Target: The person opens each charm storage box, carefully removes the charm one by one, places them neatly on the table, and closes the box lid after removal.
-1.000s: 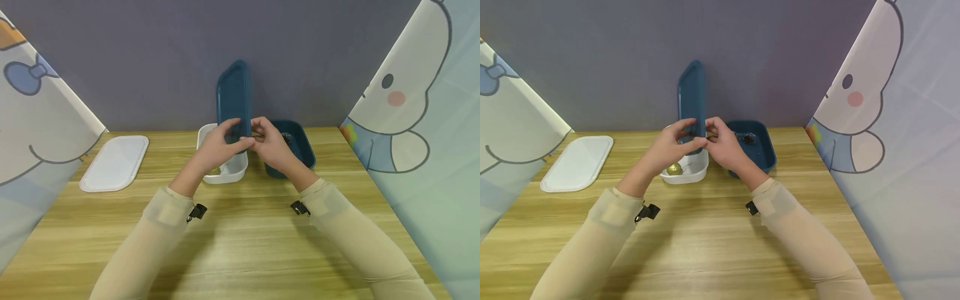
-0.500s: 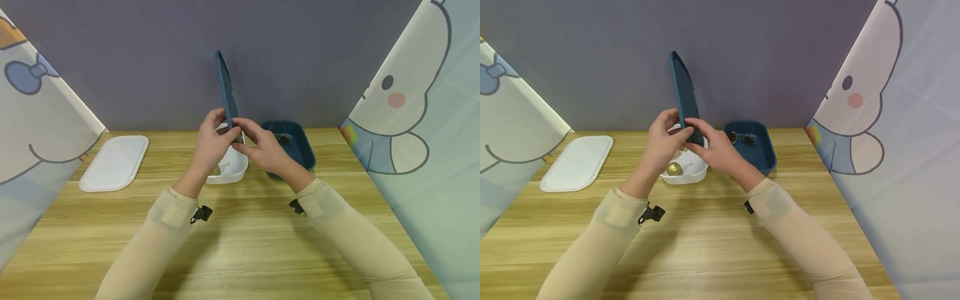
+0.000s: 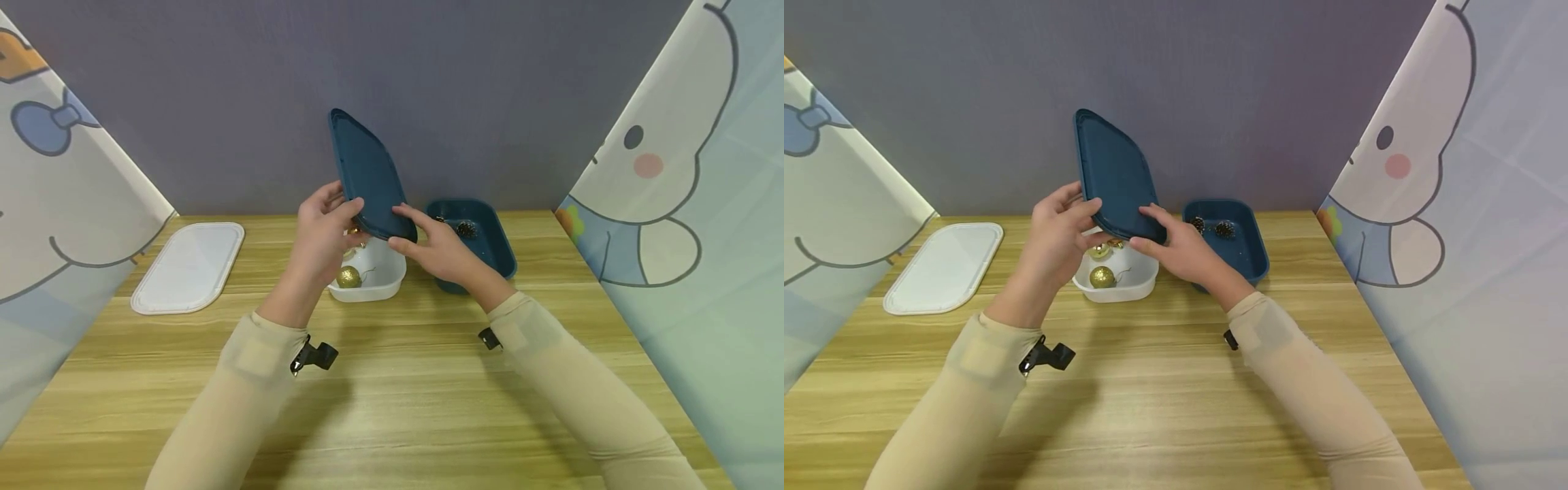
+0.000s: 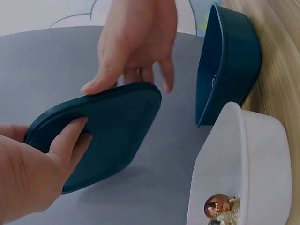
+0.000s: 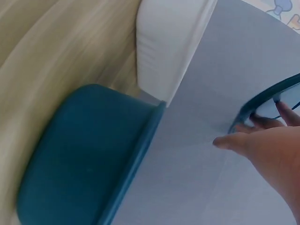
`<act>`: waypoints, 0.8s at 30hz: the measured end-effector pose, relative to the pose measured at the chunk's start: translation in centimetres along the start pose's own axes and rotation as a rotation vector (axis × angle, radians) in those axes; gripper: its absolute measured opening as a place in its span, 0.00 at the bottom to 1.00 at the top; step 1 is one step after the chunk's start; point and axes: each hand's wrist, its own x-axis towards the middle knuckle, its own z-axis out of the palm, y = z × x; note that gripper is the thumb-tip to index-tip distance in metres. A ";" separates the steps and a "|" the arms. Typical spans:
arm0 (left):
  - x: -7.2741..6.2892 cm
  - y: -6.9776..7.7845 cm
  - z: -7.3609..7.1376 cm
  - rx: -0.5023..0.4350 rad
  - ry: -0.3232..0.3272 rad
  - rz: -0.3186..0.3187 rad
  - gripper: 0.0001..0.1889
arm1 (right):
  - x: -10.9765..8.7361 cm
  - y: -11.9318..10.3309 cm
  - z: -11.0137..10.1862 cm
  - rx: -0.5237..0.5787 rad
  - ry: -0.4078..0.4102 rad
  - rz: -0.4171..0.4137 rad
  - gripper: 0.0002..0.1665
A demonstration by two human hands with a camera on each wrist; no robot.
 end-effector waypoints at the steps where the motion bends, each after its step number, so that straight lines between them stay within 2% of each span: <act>1: 0.0 0.1 -0.2 -0.008 0.000 0.001 0.29 | 0.0 0.2 0.0 0.001 0.003 0.010 0.43; 7: -0.2 0.1 -1.6 -0.047 0.010 0.005 0.31 | 0.3 0.7 0.2 0.033 0.032 0.052 0.51; 11: -0.4 0.1 -2.3 -0.072 0.018 0.017 0.33 | 0.3 0.7 0.4 0.123 0.043 0.063 0.60; 14: -0.6 0.0 -2.8 -0.056 0.023 0.026 0.33 | 0.1 0.7 0.6 0.197 0.057 0.047 0.64; 19: -1.0 0.3 -4.1 0.110 -0.007 -0.015 0.37 | 0.0 0.4 0.9 0.213 0.080 0.052 0.70; 24: -1.3 0.7 -5.6 0.309 -0.078 -0.099 0.51 | 0.1 -0.1 1.6 0.218 0.083 0.062 0.69</act>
